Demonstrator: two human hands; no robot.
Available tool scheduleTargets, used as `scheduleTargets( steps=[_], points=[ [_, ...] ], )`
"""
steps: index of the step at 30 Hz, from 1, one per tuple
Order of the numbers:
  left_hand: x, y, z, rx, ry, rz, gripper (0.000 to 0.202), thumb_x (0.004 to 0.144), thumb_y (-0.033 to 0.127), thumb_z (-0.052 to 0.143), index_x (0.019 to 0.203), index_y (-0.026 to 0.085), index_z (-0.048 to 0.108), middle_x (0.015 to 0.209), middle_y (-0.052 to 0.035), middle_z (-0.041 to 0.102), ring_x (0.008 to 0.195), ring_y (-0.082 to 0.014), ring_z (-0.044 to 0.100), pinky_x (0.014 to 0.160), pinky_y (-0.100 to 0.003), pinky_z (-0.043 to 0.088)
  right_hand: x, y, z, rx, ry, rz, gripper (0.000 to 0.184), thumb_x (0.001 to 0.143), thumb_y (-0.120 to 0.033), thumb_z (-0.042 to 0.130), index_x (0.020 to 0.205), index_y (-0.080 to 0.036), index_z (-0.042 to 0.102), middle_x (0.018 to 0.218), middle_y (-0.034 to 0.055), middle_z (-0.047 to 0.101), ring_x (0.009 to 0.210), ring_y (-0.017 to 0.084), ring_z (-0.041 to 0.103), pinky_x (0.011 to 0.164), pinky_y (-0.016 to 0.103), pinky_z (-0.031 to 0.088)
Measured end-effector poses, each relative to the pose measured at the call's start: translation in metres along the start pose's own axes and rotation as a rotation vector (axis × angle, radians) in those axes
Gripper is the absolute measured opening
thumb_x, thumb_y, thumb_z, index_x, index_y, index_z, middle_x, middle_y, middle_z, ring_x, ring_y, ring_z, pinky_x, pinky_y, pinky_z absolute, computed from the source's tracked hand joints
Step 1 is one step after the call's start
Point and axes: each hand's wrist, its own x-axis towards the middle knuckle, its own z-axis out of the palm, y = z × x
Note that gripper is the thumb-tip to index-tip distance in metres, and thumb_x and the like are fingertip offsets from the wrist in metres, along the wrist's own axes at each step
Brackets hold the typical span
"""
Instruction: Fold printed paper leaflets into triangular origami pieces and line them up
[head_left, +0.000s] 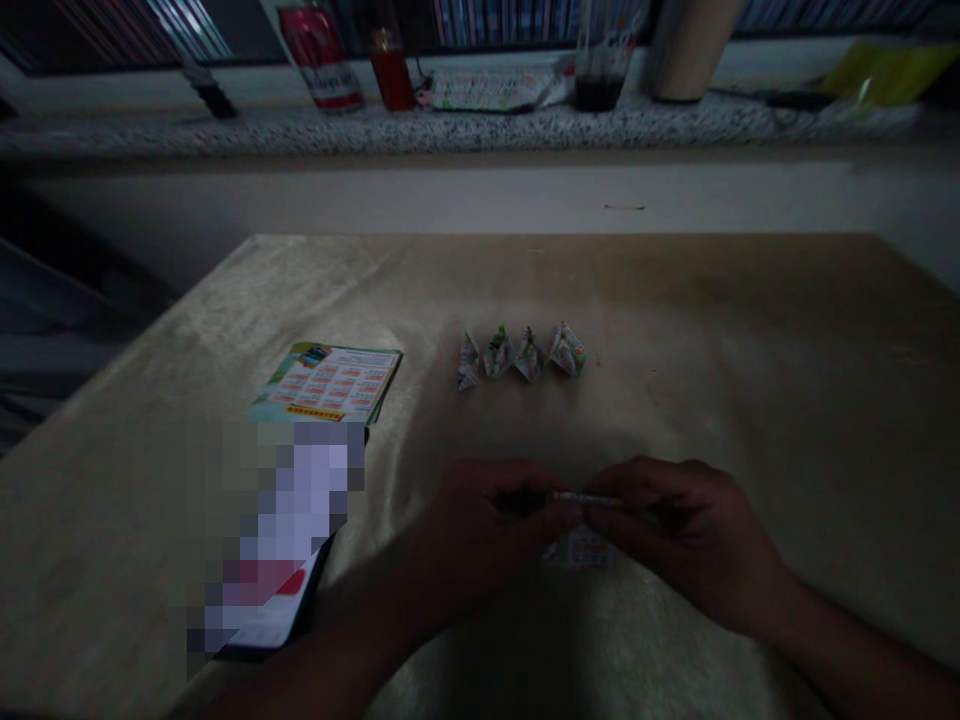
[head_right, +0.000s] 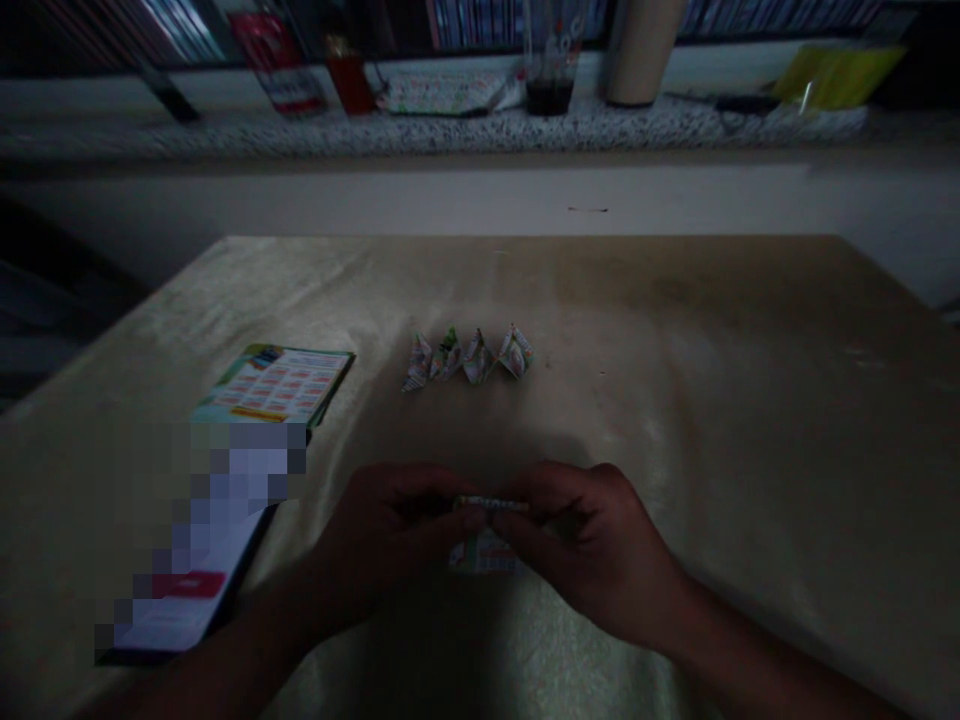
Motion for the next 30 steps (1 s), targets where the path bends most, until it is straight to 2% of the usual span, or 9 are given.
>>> scheduleTargets(
  steps=[6, 11, 16, 17, 19, 21, 23, 27, 30],
  points=[
    [-0.005, 0.0, 0.001, -0.153, -0.05, 0.022, 0.01, 0.082, 0.025, 0.077, 0.08, 0.016, 0.081, 0.067, -0.0015, 0.074, 0.061, -0.0115, 0.063, 0.056, -0.02, 0.046, -0.005, -0.003, 0.002, 0.052, 0.022, -0.023, 0.009, 0.085, -0.02, 0.075, 0.08, -0.021, 0.083, 0.062, 0.0012, 0.076, 0.051, 0.011, 0.066, 0.045, 0.017, 0.05],
    [-0.003, -0.001, 0.003, -0.264, -0.047, -0.043, 0.01, 0.08, 0.025, 0.08, 0.078, 0.015, 0.079, 0.067, -0.0011, 0.073, 0.06, -0.0109, 0.063, 0.057, -0.02, 0.047, -0.004, -0.004, 0.003, 0.05, 0.054, 0.014, 0.009, 0.084, -0.024, 0.077, 0.078, -0.021, 0.082, 0.062, 0.0015, 0.075, 0.051, 0.012, 0.067, 0.045, 0.018, 0.052],
    [-0.001, -0.001, 0.002, -0.338, -0.068, -0.043, 0.021, 0.077, 0.026, 0.084, 0.096, 0.018, 0.079, 0.09, -0.0032, 0.079, 0.079, -0.0146, 0.07, 0.073, -0.024, 0.054, 0.001, -0.004, 0.0, 0.045, 0.194, 0.024, 0.004, 0.081, -0.024, 0.08, 0.077, -0.021, 0.08, 0.066, 0.0022, 0.079, 0.053, 0.014, 0.072, 0.047, 0.018, 0.057],
    [-0.001, -0.001, 0.001, -0.324, -0.061, -0.033, 0.021, 0.078, 0.025, 0.084, 0.097, 0.018, 0.078, 0.091, -0.0033, 0.079, 0.08, -0.0147, 0.07, 0.073, -0.024, 0.053, 0.001, -0.004, -0.002, 0.051, 0.206, 0.008, 0.001, 0.081, -0.023, 0.081, 0.08, -0.022, 0.08, 0.069, 0.0024, 0.08, 0.056, 0.015, 0.074, 0.049, 0.019, 0.059],
    [0.0, -0.001, 0.001, -0.238, -0.001, 0.012, 0.013, 0.081, 0.024, 0.08, 0.092, 0.017, 0.078, 0.084, -0.0029, 0.076, 0.075, -0.0139, 0.068, 0.068, -0.023, 0.051, 0.002, -0.003, -0.004, 0.037, 0.219, -0.034, 0.007, 0.08, -0.021, 0.082, 0.086, -0.024, 0.081, 0.074, 0.0014, 0.082, 0.06, 0.015, 0.076, 0.054, 0.019, 0.061],
    [0.0, 0.001, 0.0, -0.144, 0.087, 0.103, 0.006, 0.082, 0.021, 0.078, 0.087, 0.017, 0.078, 0.079, -0.0022, 0.073, 0.072, -0.0137, 0.066, 0.064, -0.023, 0.049, 0.002, -0.002, -0.007, -0.029, 0.232, -0.104, 0.015, 0.078, -0.017, 0.083, 0.09, -0.025, 0.081, 0.078, 0.0005, 0.082, 0.065, 0.015, 0.077, 0.059, 0.019, 0.062],
    [-0.001, 0.003, 0.0, -0.083, 0.156, 0.222, 0.003, 0.082, 0.017, 0.076, 0.085, 0.018, 0.078, 0.083, -0.0028, 0.073, 0.076, -0.0146, 0.067, 0.066, -0.024, 0.051, 0.002, -0.001, -0.009, -0.123, 0.23, -0.193, 0.018, 0.078, -0.013, 0.082, 0.091, -0.026, 0.081, 0.082, 0.0009, 0.081, 0.069, 0.015, 0.076, 0.062, 0.021, 0.062],
    [-0.003, 0.004, -0.001, -0.059, 0.2, 0.406, 0.009, 0.083, 0.014, 0.074, 0.086, 0.021, 0.079, 0.096, -0.0042, 0.074, 0.089, -0.0166, 0.07, 0.079, -0.027, 0.055, 0.001, -0.002, -0.012, -0.249, 0.174, -0.347, 0.021, 0.084, -0.011, 0.077, 0.095, -0.028, 0.08, 0.076, 0.0001, 0.077, 0.061, 0.014, 0.072, 0.05, 0.023, 0.056],
    [-0.002, 0.002, 0.0, -0.106, 0.212, 0.331, 0.021, 0.083, 0.012, 0.074, 0.1, 0.022, 0.078, 0.109, -0.0045, 0.074, 0.094, -0.0169, 0.07, 0.083, -0.027, 0.057, -0.003, -0.003, -0.014, -0.33, 0.189, -0.443, 0.032, 0.085, -0.008, 0.075, 0.104, -0.033, 0.079, 0.076, -0.001, 0.079, 0.062, 0.016, 0.075, 0.05, 0.025, 0.058]
  ],
)
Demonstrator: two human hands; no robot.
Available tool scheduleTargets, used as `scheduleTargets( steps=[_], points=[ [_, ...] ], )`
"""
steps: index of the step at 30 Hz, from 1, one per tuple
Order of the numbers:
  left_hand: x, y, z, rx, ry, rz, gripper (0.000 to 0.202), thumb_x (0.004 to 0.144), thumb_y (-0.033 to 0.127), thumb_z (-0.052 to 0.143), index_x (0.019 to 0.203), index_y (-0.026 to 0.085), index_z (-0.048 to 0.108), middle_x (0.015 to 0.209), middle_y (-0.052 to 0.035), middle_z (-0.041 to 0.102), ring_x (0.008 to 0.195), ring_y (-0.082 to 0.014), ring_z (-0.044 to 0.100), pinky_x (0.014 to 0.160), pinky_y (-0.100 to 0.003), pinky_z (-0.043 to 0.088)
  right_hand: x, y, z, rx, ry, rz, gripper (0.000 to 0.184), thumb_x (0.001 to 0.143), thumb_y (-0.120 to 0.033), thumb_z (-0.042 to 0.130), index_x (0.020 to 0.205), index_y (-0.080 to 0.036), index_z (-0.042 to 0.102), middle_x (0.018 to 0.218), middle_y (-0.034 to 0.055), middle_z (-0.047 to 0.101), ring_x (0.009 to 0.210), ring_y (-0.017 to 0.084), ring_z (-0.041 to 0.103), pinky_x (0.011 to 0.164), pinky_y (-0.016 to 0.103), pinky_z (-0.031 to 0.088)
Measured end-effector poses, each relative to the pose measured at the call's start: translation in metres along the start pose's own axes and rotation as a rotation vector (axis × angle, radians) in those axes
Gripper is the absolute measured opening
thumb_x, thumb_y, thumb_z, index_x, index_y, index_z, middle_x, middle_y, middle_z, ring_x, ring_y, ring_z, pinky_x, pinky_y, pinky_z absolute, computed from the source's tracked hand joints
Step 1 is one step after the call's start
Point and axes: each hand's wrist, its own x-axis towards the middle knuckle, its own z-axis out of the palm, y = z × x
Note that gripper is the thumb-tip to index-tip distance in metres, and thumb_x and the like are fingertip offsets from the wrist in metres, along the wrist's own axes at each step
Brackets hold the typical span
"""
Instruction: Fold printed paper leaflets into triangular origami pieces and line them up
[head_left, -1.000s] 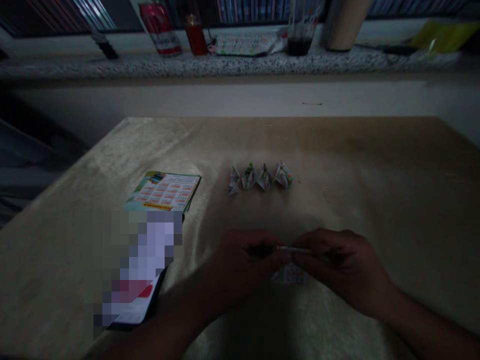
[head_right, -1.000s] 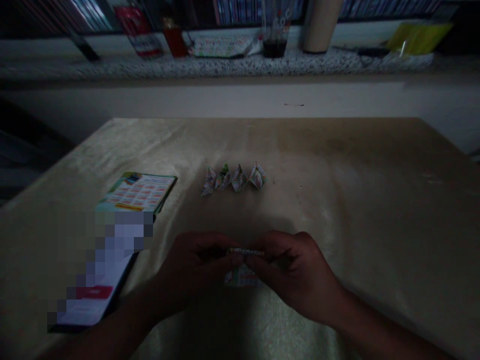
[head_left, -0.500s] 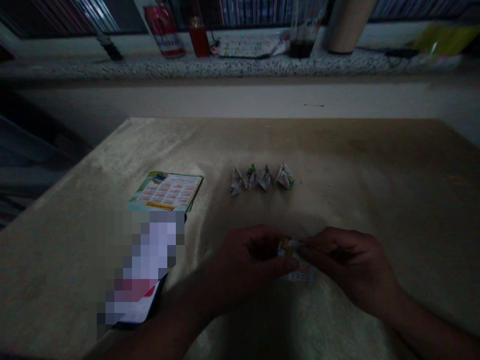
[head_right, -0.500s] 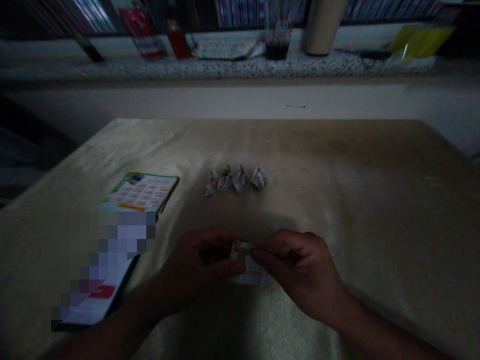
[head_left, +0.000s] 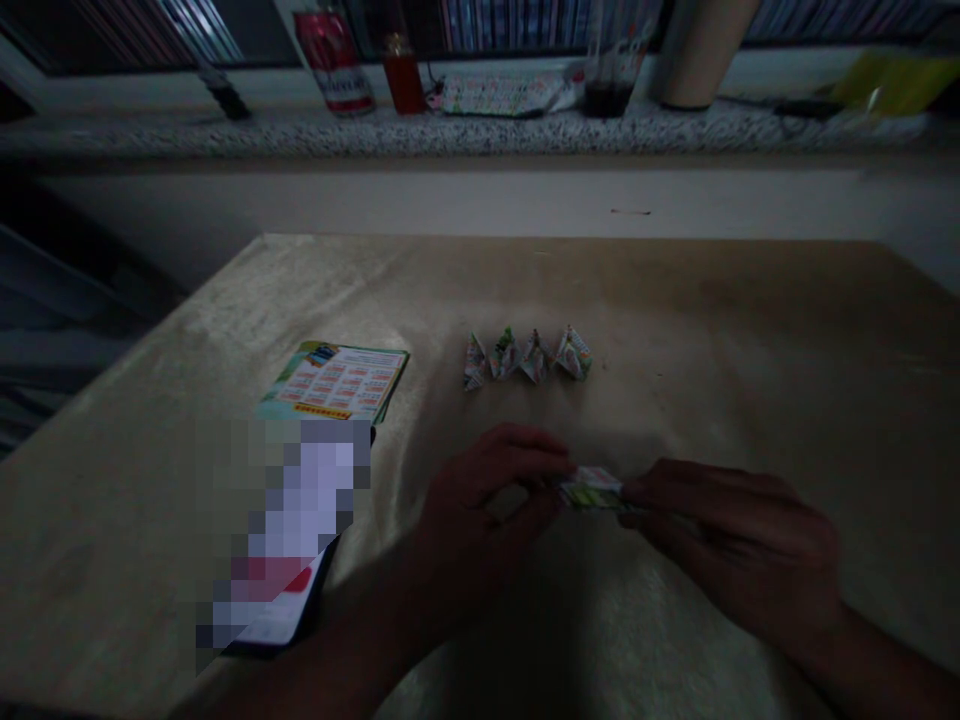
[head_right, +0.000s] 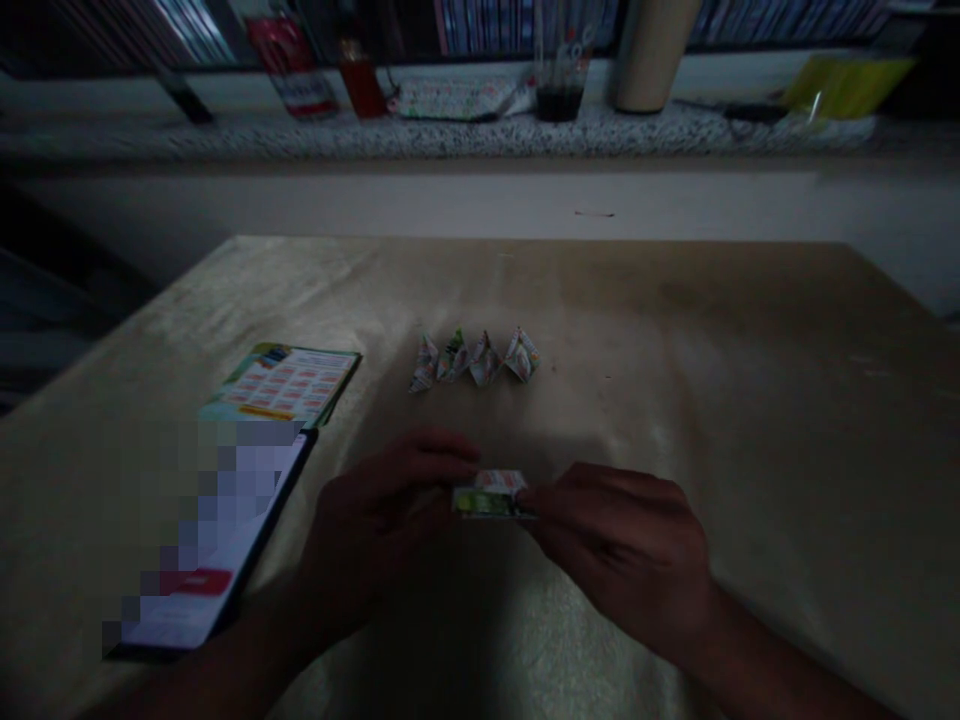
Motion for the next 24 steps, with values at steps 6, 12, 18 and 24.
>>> scheduleTargets(
  steps=[6, 12, 18, 24],
  points=[
    [0.005, -0.012, -0.001, -0.522, -0.06, -0.425, 0.035, 0.085, 0.023, 0.073, 0.119, 0.016, 0.069, 0.102, -0.009, 0.078, 0.079, -0.0193, 0.076, 0.071, -0.032, 0.062, -0.005, 0.002, -0.006, -0.181, 0.086, -0.136, 0.029, 0.086, -0.014, 0.074, 0.107, -0.034, 0.081, 0.094, 0.0014, 0.083, 0.078, 0.023, 0.08, 0.07, 0.035, 0.069],
    [0.005, -0.007, -0.001, -0.479, -0.215, -0.443, 0.021, 0.084, 0.025, 0.081, 0.102, 0.015, 0.077, 0.085, -0.0042, 0.078, 0.063, -0.0117, 0.071, 0.062, -0.023, 0.059, 0.0, -0.002, 0.0, -0.112, 0.031, -0.132, 0.035, 0.079, -0.005, 0.076, 0.103, -0.03, 0.079, 0.086, 0.0016, 0.083, 0.077, 0.022, 0.08, 0.069, 0.03, 0.068],
    [0.002, 0.006, -0.001, -0.302, -0.144, -0.375, 0.011, 0.084, 0.017, 0.078, 0.095, 0.016, 0.076, 0.083, -0.002, 0.079, 0.065, -0.0108, 0.072, 0.062, -0.02, 0.058, 0.001, 0.0, 0.004, 0.376, -0.082, 0.411, 0.024, 0.085, -0.017, 0.075, 0.107, -0.025, 0.076, 0.087, 0.0021, 0.082, 0.073, 0.017, 0.078, 0.067, 0.024, 0.064],
    [0.0, 0.003, 0.002, -0.196, -0.222, -0.397, 0.017, 0.08, 0.02, 0.082, 0.096, 0.018, 0.082, 0.091, -0.005, 0.083, 0.087, -0.0184, 0.077, 0.081, -0.026, 0.06, 0.004, -0.003, 0.009, 0.519, -0.152, 0.606, 0.008, 0.08, -0.029, 0.084, 0.076, -0.023, 0.082, 0.066, 0.001, 0.077, 0.057, 0.013, 0.071, 0.053, 0.02, 0.058]
  ],
)
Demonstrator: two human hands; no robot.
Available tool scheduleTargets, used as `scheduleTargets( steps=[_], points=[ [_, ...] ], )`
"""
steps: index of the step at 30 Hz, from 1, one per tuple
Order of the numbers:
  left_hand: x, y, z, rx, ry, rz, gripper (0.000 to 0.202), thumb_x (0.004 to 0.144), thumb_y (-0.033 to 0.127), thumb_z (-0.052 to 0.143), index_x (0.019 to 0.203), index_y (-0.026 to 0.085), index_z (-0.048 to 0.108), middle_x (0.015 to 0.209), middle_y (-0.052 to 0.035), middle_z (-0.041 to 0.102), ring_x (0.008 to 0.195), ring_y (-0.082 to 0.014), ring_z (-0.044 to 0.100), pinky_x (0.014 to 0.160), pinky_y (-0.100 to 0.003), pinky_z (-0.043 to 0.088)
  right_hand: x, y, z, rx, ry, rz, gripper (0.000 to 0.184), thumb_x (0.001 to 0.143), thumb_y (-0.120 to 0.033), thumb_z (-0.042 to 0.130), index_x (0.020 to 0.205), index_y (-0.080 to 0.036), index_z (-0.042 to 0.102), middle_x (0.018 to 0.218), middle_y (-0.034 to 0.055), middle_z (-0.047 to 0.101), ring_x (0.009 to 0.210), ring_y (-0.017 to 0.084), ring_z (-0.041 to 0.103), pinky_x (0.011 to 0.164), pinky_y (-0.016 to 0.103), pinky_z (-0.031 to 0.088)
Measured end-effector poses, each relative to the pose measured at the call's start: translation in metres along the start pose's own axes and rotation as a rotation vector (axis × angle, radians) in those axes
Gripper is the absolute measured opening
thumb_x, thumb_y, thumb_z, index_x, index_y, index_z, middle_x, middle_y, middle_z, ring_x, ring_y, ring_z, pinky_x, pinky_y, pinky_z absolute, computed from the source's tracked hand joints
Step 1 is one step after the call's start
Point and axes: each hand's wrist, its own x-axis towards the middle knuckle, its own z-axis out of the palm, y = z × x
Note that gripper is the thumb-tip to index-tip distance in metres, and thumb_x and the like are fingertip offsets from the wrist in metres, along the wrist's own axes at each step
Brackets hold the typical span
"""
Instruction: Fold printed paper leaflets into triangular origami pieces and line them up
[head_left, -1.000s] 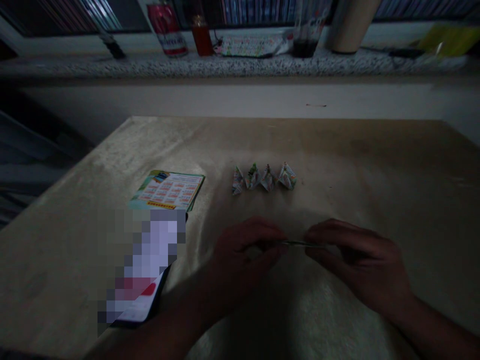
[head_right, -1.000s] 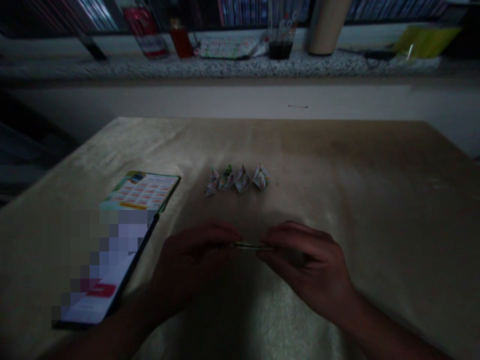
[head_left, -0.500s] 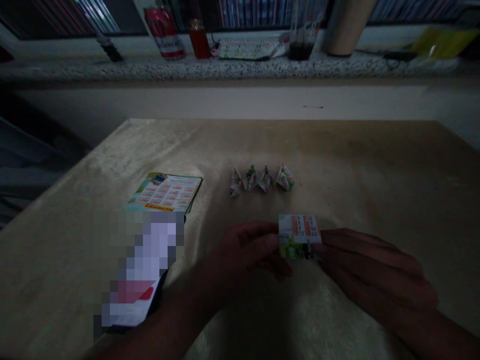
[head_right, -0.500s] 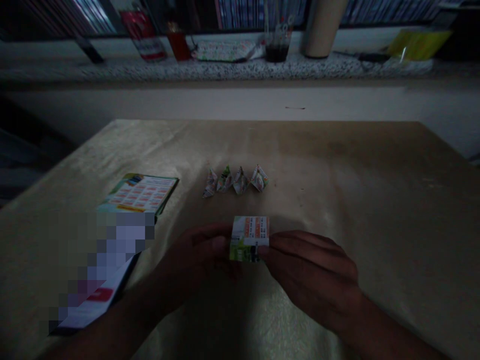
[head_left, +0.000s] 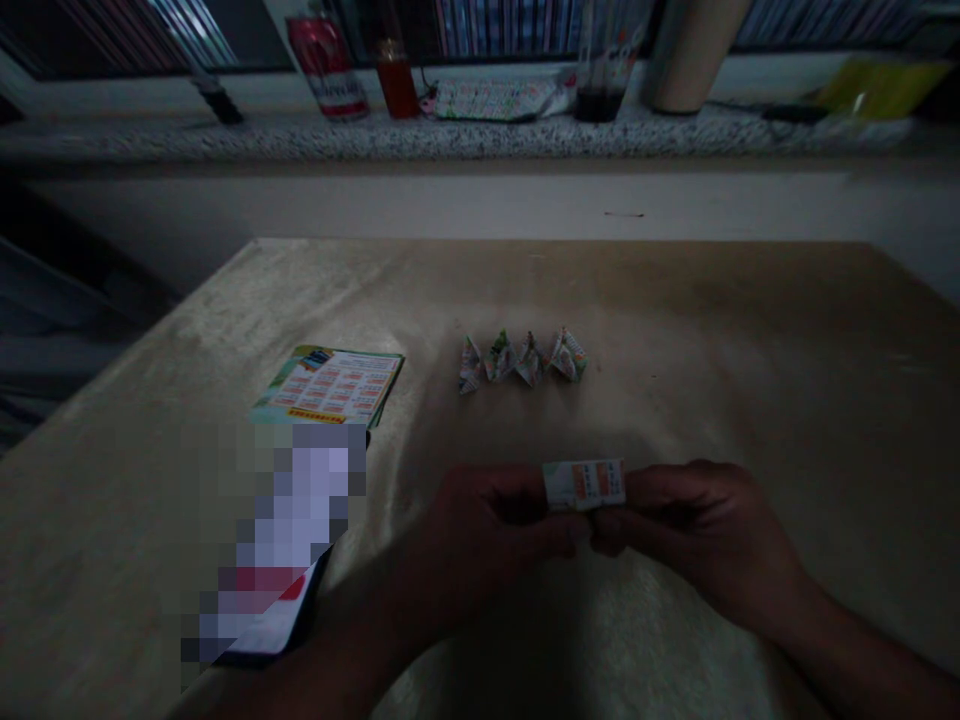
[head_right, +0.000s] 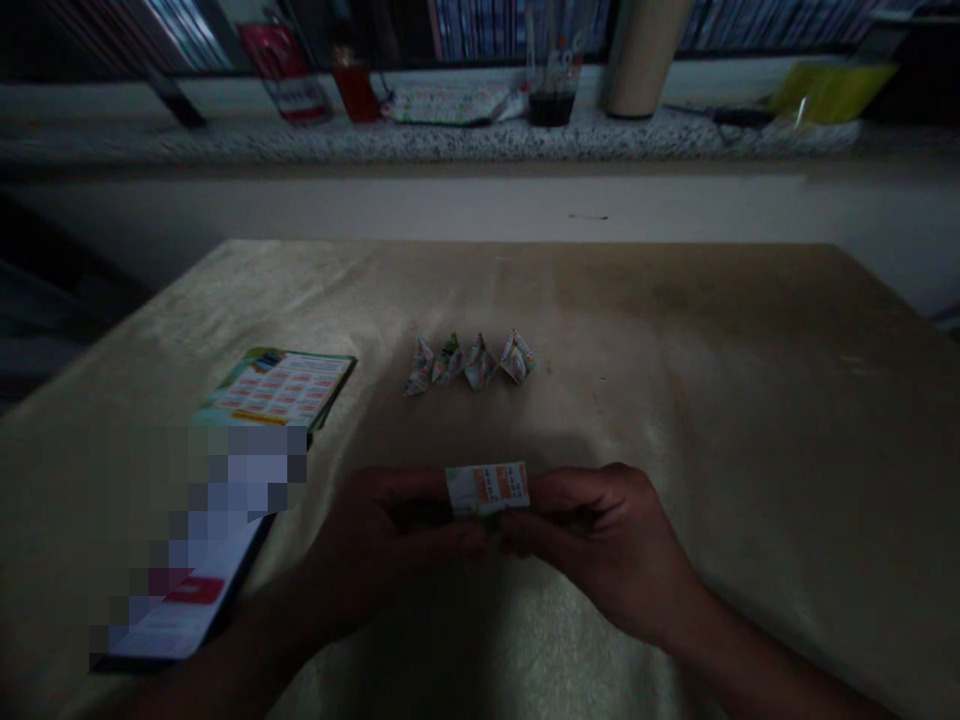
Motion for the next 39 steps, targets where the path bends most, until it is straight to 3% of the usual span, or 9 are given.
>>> scheduleTargets(
  steps=[7, 11, 15, 23, 28, 30, 33, 37, 39],
  points=[
    [0.004, -0.005, -0.002, -0.064, -0.042, -0.069, 0.025, 0.081, 0.024, 0.082, 0.106, 0.019, 0.08, 0.091, -0.0054, 0.082, 0.076, -0.0151, 0.074, 0.07, -0.024, 0.057, -0.001, 0.0, 0.002, 0.022, 0.001, 0.04, 0.011, 0.081, -0.031, 0.083, 0.075, -0.022, 0.082, 0.063, 0.0016, 0.077, 0.055, 0.013, 0.07, 0.051, 0.019, 0.057],
    [0.003, -0.006, -0.001, -0.041, -0.033, -0.071, 0.013, 0.083, 0.027, 0.08, 0.089, 0.015, 0.081, 0.075, -0.0035, 0.077, 0.065, -0.012, 0.068, 0.062, -0.021, 0.053, -0.001, 0.001, 0.004, 0.073, 0.004, 0.087, 0.014, 0.078, -0.032, 0.086, 0.072, -0.021, 0.081, 0.061, 0.0019, 0.077, 0.053, 0.014, 0.073, 0.05, 0.019, 0.059],
    [0.001, -0.006, 0.002, -0.026, 0.028, -0.081, 0.018, 0.079, 0.028, 0.082, 0.072, 0.013, 0.076, 0.06, -0.001, 0.07, 0.054, -0.0106, 0.064, 0.053, -0.019, 0.049, -0.005, -0.001, 0.008, 0.136, 0.025, 0.137, 0.018, 0.073, -0.031, 0.09, 0.067, -0.019, 0.078, 0.053, 0.0014, 0.074, 0.045, 0.015, 0.071, 0.044, 0.019, 0.057],
    [0.003, -0.004, 0.003, -0.038, 0.03, -0.069, 0.017, 0.079, 0.026, 0.081, 0.069, 0.014, 0.075, 0.058, 0.0004, 0.068, 0.052, -0.01, 0.061, 0.052, -0.02, 0.049, -0.006, 0.003, 0.012, 0.196, 0.056, 0.195, 0.02, 0.073, -0.03, 0.09, 0.065, -0.018, 0.076, 0.052, 0.0024, 0.074, 0.044, 0.014, 0.069, 0.045, 0.019, 0.054],
    [0.003, -0.002, -0.001, 0.112, 0.056, 0.025, 0.016, 0.086, 0.03, 0.073, 0.093, 0.016, 0.079, 0.076, -0.0021, 0.073, 0.067, -0.0123, 0.063, 0.062, -0.022, 0.048, -0.002, 0.008, 0.008, 0.206, 0.022, 0.193, 0.024, 0.077, -0.033, 0.086, 0.065, -0.019, 0.072, 0.064, 0.0034, 0.078, 0.057, 0.016, 0.074, 0.054, 0.022, 0.057],
    [0.002, 0.0, -0.004, 0.2, 0.022, 0.04, 0.019, 0.089, 0.03, 0.069, 0.093, 0.014, 0.078, 0.075, -0.002, 0.07, 0.065, -0.0121, 0.059, 0.061, -0.022, 0.045, -0.001, 0.008, 0.005, 0.191, -0.024, 0.169, 0.013, 0.077, -0.029, 0.087, 0.078, -0.021, 0.076, 0.072, 0.0015, 0.079, 0.064, 0.015, 0.074, 0.056, 0.021, 0.057],
    [0.0, 0.004, -0.008, 0.378, -0.098, 0.038, 0.017, 0.089, 0.027, 0.065, 0.087, 0.014, 0.077, 0.069, 0.001, 0.063, 0.062, -0.0106, 0.051, 0.056, -0.021, 0.037, 0.0, 0.004, 0.002, 0.087, -0.074, 0.069, 0.022, 0.078, -0.021, 0.085, 0.099, -0.025, 0.079, 0.085, 0.0004, 0.081, 0.076, 0.013, 0.075, 0.064, 0.018, 0.057],
    [-0.002, 0.007, -0.007, 0.585, -0.126, 0.074, 0.013, 0.088, 0.022, 0.066, 0.081, 0.015, 0.075, 0.066, 0.0033, 0.057, 0.06, -0.0098, 0.048, 0.054, -0.021, 0.033, 0.0, 0.003, 0.0, -0.088, -0.076, -0.015, 0.004, 0.081, -0.021, 0.081, 0.08, -0.021, 0.077, 0.069, -0.0011, 0.075, 0.062, 0.009, 0.067, 0.056, 0.015, 0.051],
    [-0.001, 0.008, -0.006, 0.584, -0.076, 0.154, 0.01, 0.085, 0.021, 0.069, 0.079, 0.014, 0.075, 0.072, 0.0017, 0.06, 0.065, -0.0108, 0.053, 0.058, -0.022, 0.037, 0.0, 0.004, 0.001, -0.113, -0.037, -0.013, 0.012, 0.082, -0.024, 0.08, 0.073, -0.019, 0.074, 0.062, -0.002, 0.069, 0.055, 0.008, 0.061, 0.049, 0.015, 0.047]
  ],
)
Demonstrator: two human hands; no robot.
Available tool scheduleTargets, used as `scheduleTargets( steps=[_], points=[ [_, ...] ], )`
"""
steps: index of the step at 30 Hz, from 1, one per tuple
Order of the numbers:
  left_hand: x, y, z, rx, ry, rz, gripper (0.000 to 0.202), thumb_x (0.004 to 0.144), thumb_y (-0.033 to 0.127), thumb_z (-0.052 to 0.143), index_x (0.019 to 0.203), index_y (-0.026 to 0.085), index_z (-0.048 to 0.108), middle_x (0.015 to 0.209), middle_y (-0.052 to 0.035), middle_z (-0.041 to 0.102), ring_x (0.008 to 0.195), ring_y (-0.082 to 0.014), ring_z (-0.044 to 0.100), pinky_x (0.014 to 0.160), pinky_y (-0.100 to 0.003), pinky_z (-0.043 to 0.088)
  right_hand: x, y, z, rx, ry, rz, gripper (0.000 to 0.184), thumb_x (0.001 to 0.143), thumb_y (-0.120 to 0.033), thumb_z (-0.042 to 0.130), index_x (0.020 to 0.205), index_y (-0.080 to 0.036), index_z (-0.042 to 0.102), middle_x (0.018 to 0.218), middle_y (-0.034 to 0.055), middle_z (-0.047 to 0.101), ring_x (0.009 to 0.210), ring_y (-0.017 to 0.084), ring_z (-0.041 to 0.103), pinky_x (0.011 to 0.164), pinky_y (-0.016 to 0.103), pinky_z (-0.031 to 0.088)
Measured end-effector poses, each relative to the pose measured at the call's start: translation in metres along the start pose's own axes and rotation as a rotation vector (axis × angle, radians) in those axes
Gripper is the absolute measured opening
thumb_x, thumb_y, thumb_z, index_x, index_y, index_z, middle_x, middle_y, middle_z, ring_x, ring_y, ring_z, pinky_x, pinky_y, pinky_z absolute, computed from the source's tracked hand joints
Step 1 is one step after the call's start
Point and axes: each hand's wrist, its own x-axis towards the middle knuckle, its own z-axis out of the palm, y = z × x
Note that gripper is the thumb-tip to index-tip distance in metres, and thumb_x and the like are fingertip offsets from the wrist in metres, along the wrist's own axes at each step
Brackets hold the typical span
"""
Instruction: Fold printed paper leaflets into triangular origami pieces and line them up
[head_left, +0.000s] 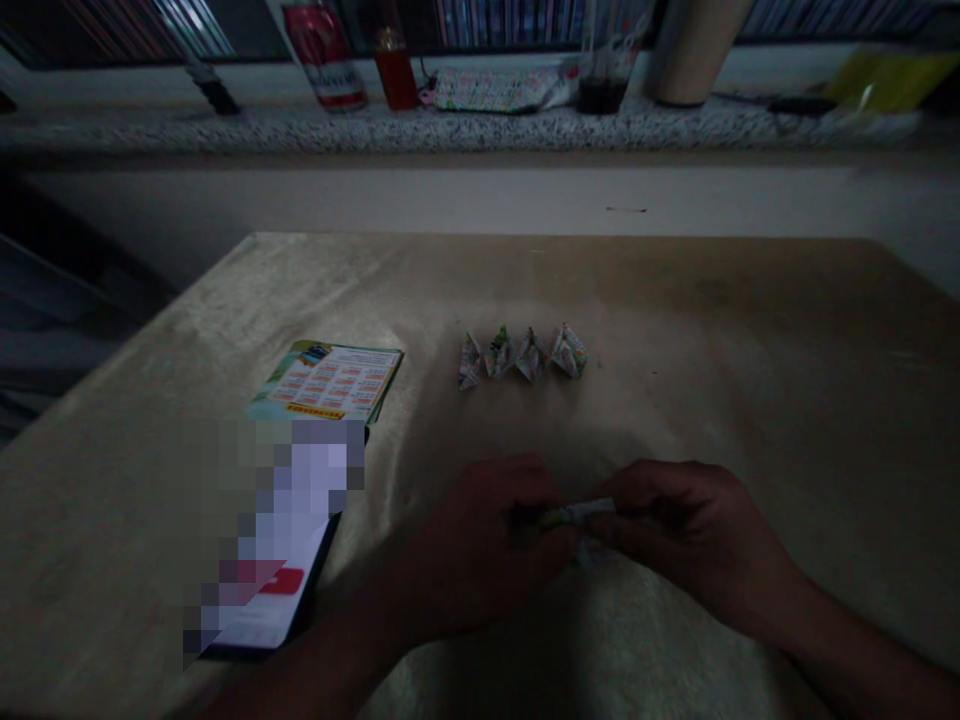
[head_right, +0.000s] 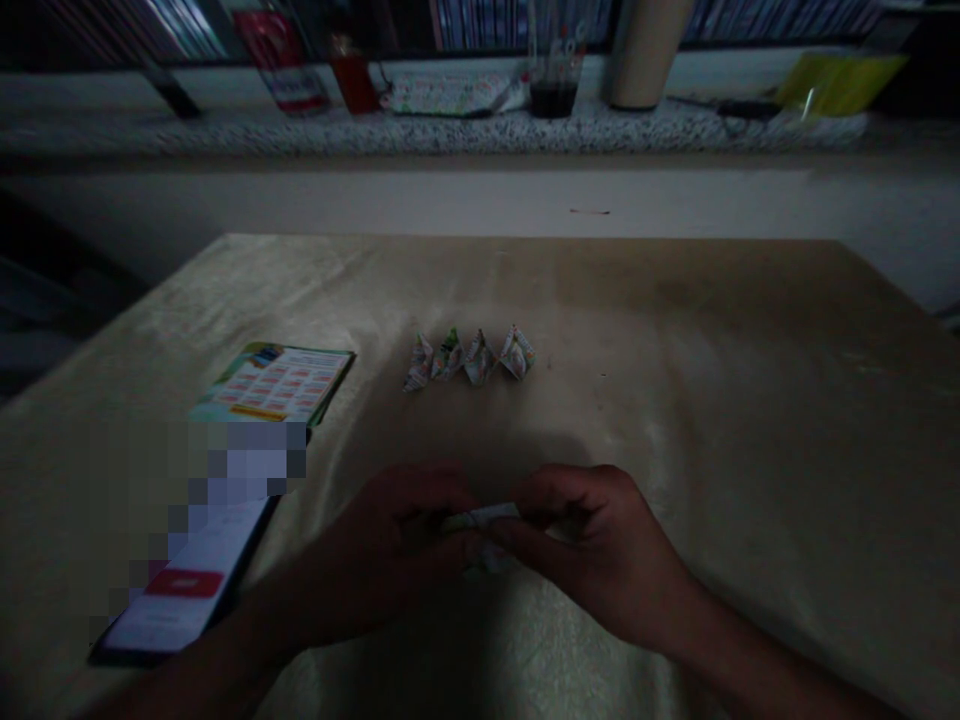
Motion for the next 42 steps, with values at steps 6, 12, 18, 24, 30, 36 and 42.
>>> scheduleTargets(
  steps=[6, 12, 18, 24, 30, 36, 42],
  points=[
    [0.003, -0.004, 0.005, -0.289, 0.052, -0.11, 0.018, 0.085, 0.025, 0.073, 0.101, 0.019, 0.079, 0.091, -0.0031, 0.078, 0.082, -0.0163, 0.07, 0.072, -0.025, 0.051, -0.002, 0.002, 0.0, -0.041, 0.033, -0.015, 0.011, 0.084, -0.026, 0.077, 0.076, -0.019, 0.074, 0.067, -0.0004, 0.069, 0.058, 0.009, 0.06, 0.051, 0.016, 0.047],
    [0.002, -0.009, 0.005, -0.42, 0.063, -0.229, 0.009, 0.079, 0.027, 0.081, 0.084, 0.019, 0.082, 0.075, -0.0008, 0.078, 0.067, -0.0123, 0.068, 0.061, -0.019, 0.048, -0.001, -0.003, 0.002, -0.078, 0.021, -0.029, 0.01, 0.084, -0.023, 0.075, 0.076, -0.017, 0.074, 0.066, 0.0004, 0.069, 0.058, 0.009, 0.061, 0.051, 0.016, 0.047],
    [-0.002, -0.007, 0.007, -0.432, 0.031, -0.184, 0.011, 0.078, 0.025, 0.081, 0.076, 0.014, 0.079, 0.064, -0.0001, 0.07, 0.058, -0.0093, 0.059, 0.054, -0.018, 0.044, -0.005, -0.002, 0.002, 0.004, -0.068, -0.044, 0.007, 0.084, -0.017, 0.077, 0.079, -0.02, 0.081, 0.065, 0.0001, 0.074, 0.054, 0.007, 0.062, 0.049, 0.013, 0.046],
    [-0.004, -0.006, 0.009, -0.534, -0.002, -0.14, 0.008, 0.079, 0.021, 0.08, 0.076, 0.013, 0.079, 0.064, -0.0008, 0.07, 0.056, -0.0075, 0.058, 0.053, -0.016, 0.044, -0.01, -0.003, 0.001, 0.097, -0.068, -0.048, 0.007, 0.08, -0.014, 0.08, 0.074, -0.018, 0.082, 0.055, -0.0005, 0.07, 0.046, 0.005, 0.055, 0.044, 0.012, 0.041],
    [0.0, -0.004, 0.012, -0.517, 0.147, -0.155, 0.01, 0.079, 0.024, 0.079, 0.075, 0.015, 0.076, 0.064, -0.0004, 0.071, 0.058, -0.0098, 0.062, 0.054, -0.018, 0.047, -0.004, -0.002, 0.003, 0.186, -0.007, 0.057, 0.007, 0.082, -0.023, 0.081, 0.089, -0.022, 0.082, 0.071, 0.0013, 0.078, 0.061, 0.011, 0.069, 0.054, 0.016, 0.054],
    [0.001, -0.001, 0.009, -0.423, 0.316, -0.132, 0.01, 0.081, 0.023, 0.074, 0.079, 0.017, 0.067, 0.072, 0.0006, 0.072, 0.066, -0.0123, 0.066, 0.061, -0.021, 0.052, -0.001, -0.005, 0.001, 0.026, 0.089, -0.039, 0.007, 0.085, -0.027, 0.079, 0.08, -0.021, 0.08, 0.07, 0.003, 0.078, 0.062, 0.015, 0.072, 0.056, 0.022, 0.057],
    [-0.001, -0.002, 0.002, -0.174, 0.14, -0.084, 0.014, 0.086, 0.03, 0.075, 0.092, 0.018, 0.077, 0.076, -0.0002, 0.072, 0.071, -0.0136, 0.064, 0.064, -0.023, 0.049, -0.001, -0.007, 0.001, -0.18, 0.049, -0.122, 0.012, 0.088, -0.024, 0.072, 0.077, -0.019, 0.077, 0.068, 0.0022, 0.074, 0.06, 0.013, 0.066, 0.054, 0.021, 0.051]
  ],
)
